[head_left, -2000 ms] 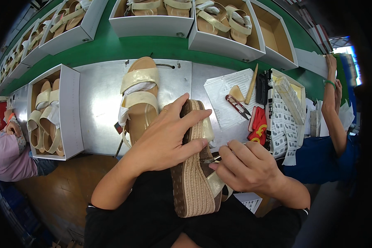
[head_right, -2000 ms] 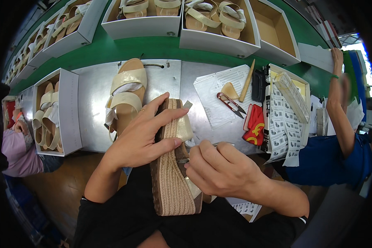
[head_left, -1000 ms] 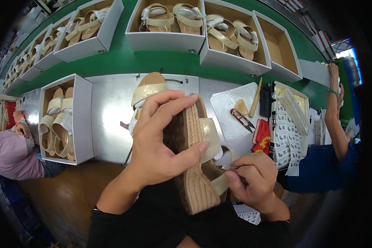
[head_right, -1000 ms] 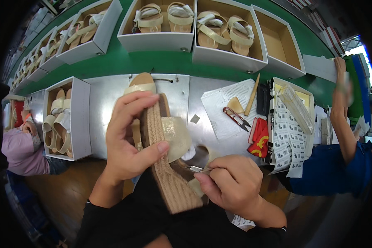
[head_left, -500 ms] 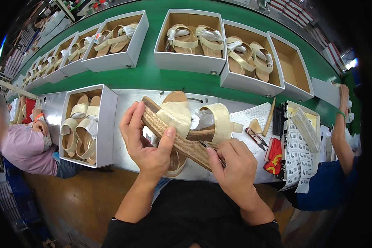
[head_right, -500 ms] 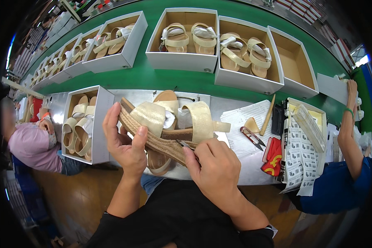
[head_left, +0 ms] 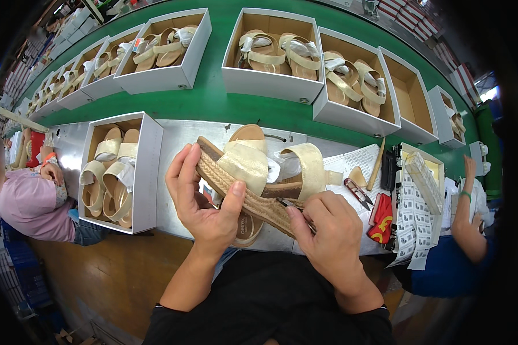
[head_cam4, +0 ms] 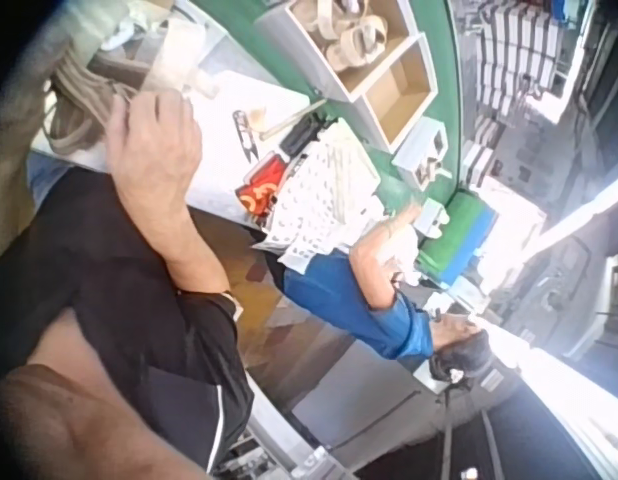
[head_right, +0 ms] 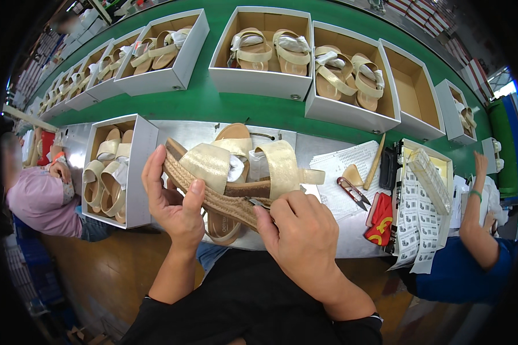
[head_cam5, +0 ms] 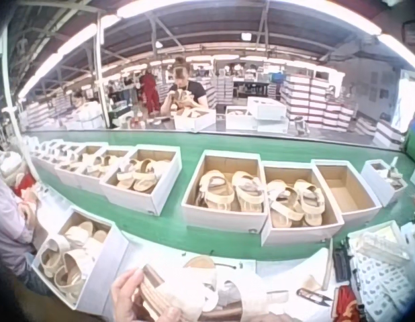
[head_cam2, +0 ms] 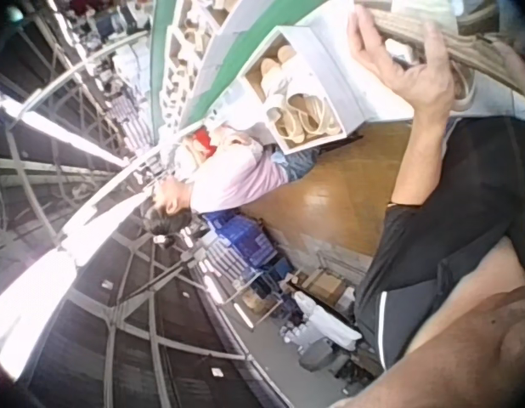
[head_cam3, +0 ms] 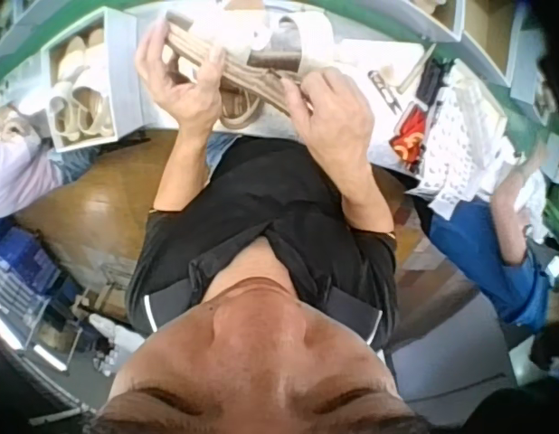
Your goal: The person inspects pairs of beige wedge sandals on a factory assembly line. They pick up the shoes, turn them over to check the soles and straps, and place them back into white boxes. The person also uses a small wooden tool to scrape or clean the sole of a shoe.
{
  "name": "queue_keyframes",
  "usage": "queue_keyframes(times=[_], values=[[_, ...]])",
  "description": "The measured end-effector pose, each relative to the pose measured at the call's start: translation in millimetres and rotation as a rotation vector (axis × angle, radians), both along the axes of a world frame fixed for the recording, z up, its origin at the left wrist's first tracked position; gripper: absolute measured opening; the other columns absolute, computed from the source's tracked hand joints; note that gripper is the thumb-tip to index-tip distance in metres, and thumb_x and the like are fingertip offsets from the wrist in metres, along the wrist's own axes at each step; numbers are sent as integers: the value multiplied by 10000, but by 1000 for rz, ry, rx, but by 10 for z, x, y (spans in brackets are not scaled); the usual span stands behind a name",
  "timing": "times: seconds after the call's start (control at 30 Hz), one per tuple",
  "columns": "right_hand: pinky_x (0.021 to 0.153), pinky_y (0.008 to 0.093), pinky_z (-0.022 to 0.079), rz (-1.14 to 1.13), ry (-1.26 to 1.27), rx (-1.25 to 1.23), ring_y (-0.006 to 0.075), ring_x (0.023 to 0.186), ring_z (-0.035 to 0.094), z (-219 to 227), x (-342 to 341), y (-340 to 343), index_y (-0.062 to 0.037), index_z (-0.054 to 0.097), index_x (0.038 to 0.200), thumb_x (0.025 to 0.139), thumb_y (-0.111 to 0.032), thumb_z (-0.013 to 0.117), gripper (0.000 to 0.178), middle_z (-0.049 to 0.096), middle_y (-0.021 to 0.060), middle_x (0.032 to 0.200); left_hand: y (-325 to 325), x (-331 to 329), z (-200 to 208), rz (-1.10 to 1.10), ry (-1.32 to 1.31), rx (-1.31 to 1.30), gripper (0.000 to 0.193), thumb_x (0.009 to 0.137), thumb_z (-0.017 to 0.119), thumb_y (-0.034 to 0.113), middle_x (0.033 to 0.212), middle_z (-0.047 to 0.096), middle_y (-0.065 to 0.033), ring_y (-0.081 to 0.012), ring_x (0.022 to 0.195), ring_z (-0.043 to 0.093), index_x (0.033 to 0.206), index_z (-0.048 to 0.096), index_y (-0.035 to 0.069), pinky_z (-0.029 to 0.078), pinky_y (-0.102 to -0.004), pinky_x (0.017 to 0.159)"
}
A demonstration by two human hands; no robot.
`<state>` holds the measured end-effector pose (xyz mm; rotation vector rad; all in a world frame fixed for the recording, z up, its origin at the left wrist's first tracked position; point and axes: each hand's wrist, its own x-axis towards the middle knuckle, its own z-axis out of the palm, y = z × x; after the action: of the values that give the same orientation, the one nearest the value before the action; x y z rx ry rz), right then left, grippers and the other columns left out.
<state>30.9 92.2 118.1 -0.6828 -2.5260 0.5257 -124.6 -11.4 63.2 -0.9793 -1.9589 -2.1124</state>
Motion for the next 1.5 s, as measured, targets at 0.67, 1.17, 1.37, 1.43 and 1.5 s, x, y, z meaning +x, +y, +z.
queue_keyframes(times=[0.67, 1.17, 1.37, 1.43, 1.5], values=[[633, 398, 462, -349, 208, -48, 300, 704, 594, -315, 516, 771, -22, 595, 760, 876, -150, 728, 218, 621, 122, 794, -71, -138, -32, -7, -38, -42, 689, 811, 748, 85, 1408, 374, -164, -226, 1211, 509, 1421, 452, -40, 490, -365, 992], [915, 372, 553, 357, 377, -2109, 302, 1092, 642, -816, 329, 160, 0, 433, 1446, 965, -491, 562, 700, 568, 209, 1315, 189, 24, 343, -518, -380, 209, 728, 828, 682, 151, 1417, 477, -182, -251, 1287, 495, 1464, 389, -48, 367, -389, 1120], [861, 460, 584, 203, 575, -2403, 405, 1127, 609, -1090, 535, 213, 41, 373, 1450, 920, -572, 581, 837, 539, 277, 1282, -277, -212, -89, -279, -269, -156, 504, 982, 564, 266, 1324, 567, -150, -234, 1188, 556, 1389, 491, -21, 435, -363, 1006], [917, 485, 559, -40, 653, -2203, 383, 1146, 607, -966, 518, 237, -24, 372, 1475, 961, -597, 493, 779, 508, 249, 1369, -689, -333, -584, -78, -570, -294, 440, 1039, 463, 300, 1210, 627, -107, -191, 1074, 599, 1358, 515, 2, 468, -325, 916], [1090, 488, 422, -20, 405, -1755, 333, 1297, 513, -1125, 434, 458, -108, 261, 1562, 974, -642, 418, 809, 413, 202, 1498, -809, -316, -841, -80, -760, -347, 441, 1055, 434, 318, 1167, 628, -87, -150, 981, 597, 1354, 521, 7, 477, -296, 863]])
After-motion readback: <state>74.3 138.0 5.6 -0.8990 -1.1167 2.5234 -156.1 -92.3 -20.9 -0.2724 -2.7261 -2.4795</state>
